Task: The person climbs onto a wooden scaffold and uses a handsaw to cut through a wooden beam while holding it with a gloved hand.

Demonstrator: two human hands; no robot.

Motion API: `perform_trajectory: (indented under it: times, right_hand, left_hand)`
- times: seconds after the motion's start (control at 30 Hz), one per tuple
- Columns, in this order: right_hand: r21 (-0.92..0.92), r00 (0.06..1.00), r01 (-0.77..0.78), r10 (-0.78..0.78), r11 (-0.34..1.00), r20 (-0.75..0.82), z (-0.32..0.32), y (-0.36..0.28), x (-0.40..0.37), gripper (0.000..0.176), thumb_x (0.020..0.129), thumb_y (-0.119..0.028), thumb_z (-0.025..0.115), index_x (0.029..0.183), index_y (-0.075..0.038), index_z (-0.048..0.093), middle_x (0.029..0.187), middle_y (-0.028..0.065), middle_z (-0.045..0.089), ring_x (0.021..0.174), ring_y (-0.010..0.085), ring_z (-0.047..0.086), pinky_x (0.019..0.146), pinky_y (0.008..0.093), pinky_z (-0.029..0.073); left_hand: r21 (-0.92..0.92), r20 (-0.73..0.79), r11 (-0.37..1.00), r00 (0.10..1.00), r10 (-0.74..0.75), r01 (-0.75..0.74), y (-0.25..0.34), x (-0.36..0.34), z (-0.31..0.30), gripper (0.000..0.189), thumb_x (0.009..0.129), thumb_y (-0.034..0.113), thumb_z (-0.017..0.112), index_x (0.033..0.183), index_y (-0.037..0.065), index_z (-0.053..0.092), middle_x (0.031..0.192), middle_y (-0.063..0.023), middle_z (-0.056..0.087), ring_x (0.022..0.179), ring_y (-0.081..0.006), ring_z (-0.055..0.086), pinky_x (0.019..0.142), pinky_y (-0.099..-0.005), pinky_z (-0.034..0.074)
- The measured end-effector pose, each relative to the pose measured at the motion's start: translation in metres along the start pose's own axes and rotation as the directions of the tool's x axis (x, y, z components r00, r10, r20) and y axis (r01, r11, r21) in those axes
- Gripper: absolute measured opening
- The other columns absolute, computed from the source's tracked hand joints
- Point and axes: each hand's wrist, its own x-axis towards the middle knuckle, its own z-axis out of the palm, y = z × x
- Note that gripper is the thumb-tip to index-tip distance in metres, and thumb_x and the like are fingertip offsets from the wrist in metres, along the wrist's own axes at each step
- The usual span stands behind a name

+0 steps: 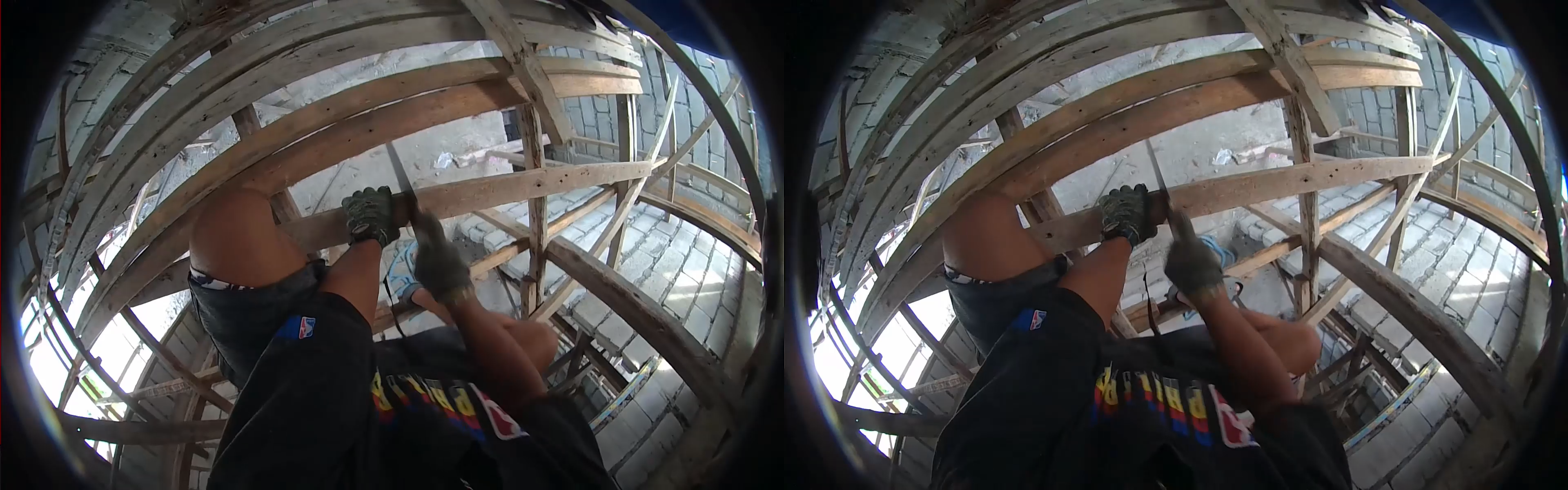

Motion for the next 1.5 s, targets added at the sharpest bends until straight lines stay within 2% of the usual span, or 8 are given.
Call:
perform_trajectory:
  times: [0.13, 0.23, 0.57, 0.83, 1.07, 1.13, 1.37, 1.5]
  right_hand:
    - [0.005, 0.999, -0.021, 0.020, 1.000, 0.024, 0.022, 0.013, 0.023, 0.059, 0.097, -0.014, 0.052, 0.154, -0.013, 0.041, 0.136, 0.0345, 0.057, 0.097, 0.0455, 0.071, 0.084, 0.0565, 0.055]
    - [0.071, 0.950, -0.296, 0.286, 0.952, 0.126, -0.047, -0.055, -0.036, 0.072, 0.092, -0.015, 0.057, 0.160, -0.018, 0.032, 0.112, 0.0293, 0.070, 0.094, 0.0469, 0.072, 0.087, 0.0540, 0.055]
    - [-0.146, 0.997, 0.063, -0.055, 0.987, 0.054, 0.000, -0.002, 0.073, 0.068, 0.090, -0.011, 0.053, 0.157, -0.015, 0.038, 0.110, 0.0284, 0.071, 0.097, 0.0485, 0.070, 0.087, 0.0569, 0.055]
    - [0.023, 0.997, -0.066, 0.066, 0.998, 0.027, -0.006, 0.016, -0.094, 0.070, 0.095, -0.015, 0.053, 0.162, -0.017, 0.032, 0.117, 0.0324, 0.068, 0.098, 0.0494, 0.070, 0.087, 0.0576, 0.054]
    - [0.006, 0.997, -0.041, 0.041, 0.999, -0.072, 0.000, -0.009, 0.049, 0.070, 0.093, -0.013, 0.057, 0.159, -0.010, 0.034, 0.105, 0.0273, 0.071, 0.082, 0.0462, 0.071, 0.076, 0.0554, 0.056]
    - [-0.143, 0.991, 0.122, -0.128, 0.982, -0.038, 0.001, 0.006, 0.024, 0.070, 0.092, -0.011, 0.056, 0.158, -0.007, 0.035, 0.102, 0.0266, 0.071, 0.078, 0.0438, 0.071, 0.073, 0.0535, 0.056]
    - [-0.135, 0.994, -0.107, 0.108, 0.985, -0.002, -0.043, -0.040, -0.130, 0.070, 0.089, -0.007, 0.056, 0.156, -0.004, 0.037, 0.106, 0.0272, 0.071, 0.085, 0.0406, 0.073, 0.077, 0.0504, 0.059]
    - [-0.059, 0.999, 0.020, -0.023, 0.998, -0.039, -0.004, -0.001, -0.018, 0.049, 0.088, -0.008, 0.056, 0.137, -0.002, 0.060, 0.116, 0.0258, 0.070, 0.092, 0.0416, 0.073, 0.083, 0.0503, 0.058]
  left_hand:
    - [-0.056, 0.067, 0.998, 0.998, 0.014, -0.010, -0.007, -0.007, 0.004, 0.071, 0.062, 0.041, 0.092, 0.122, 0.015, 0.063, 0.115, -0.0142, 0.069, 0.111, -0.0362, 0.067, 0.094, -0.0535, 0.052]
    - [-0.066, 0.006, 0.997, 1.000, 0.031, -0.030, 0.000, 0.004, -0.012, 0.070, 0.062, 0.039, 0.091, 0.122, 0.015, 0.063, 0.116, -0.0142, 0.068, 0.111, -0.0360, 0.066, 0.094, -0.0533, 0.052]
    - [-0.061, -0.017, 0.997, 0.999, -0.039, 0.038, -0.001, 0.007, -0.010, 0.061, 0.064, 0.032, 0.089, 0.119, 0.016, 0.067, 0.117, -0.0125, 0.069, 0.115, -0.0343, 0.065, 0.096, -0.0534, 0.050]
    - [-0.037, -0.030, 0.998, 0.999, 0.039, -0.040, 0.001, -0.002, 0.006, 0.066, 0.063, 0.038, 0.090, 0.120, 0.016, 0.063, 0.116, -0.0131, 0.068, 0.111, -0.0354, 0.066, 0.096, -0.0536, 0.050]
    - [-0.021, -0.030, 1.000, 0.999, 0.015, -0.015, -0.001, 0.002, 0.000, 0.055, 0.072, 0.041, 0.083, 0.117, 0.015, 0.065, 0.118, -0.0147, 0.068, 0.111, -0.0371, 0.066, 0.093, -0.0538, 0.051]
    - [-0.063, -0.047, 0.998, 0.999, 0.008, -0.011, -0.001, 0.000, 0.006, 0.054, 0.072, 0.042, 0.083, 0.115, 0.014, 0.065, 0.115, -0.0147, 0.069, 0.107, -0.0375, 0.067, 0.093, -0.0534, 0.052]
    - [-0.021, 0.004, 1.000, 1.000, 0.016, -0.016, 0.000, -0.004, -0.002, 0.068, 0.064, 0.037, 0.089, 0.124, 0.016, 0.062, 0.117, -0.0150, 0.068, 0.112, -0.0354, 0.066, 0.096, -0.0518, 0.051]
    - [-0.073, 0.008, 0.997, 1.000, -0.002, 0.003, -0.005, -0.007, -0.002, 0.062, 0.067, 0.034, 0.087, 0.121, 0.014, 0.063, 0.114, -0.0157, 0.068, 0.113, -0.0369, 0.065, 0.099, -0.0535, 0.049]
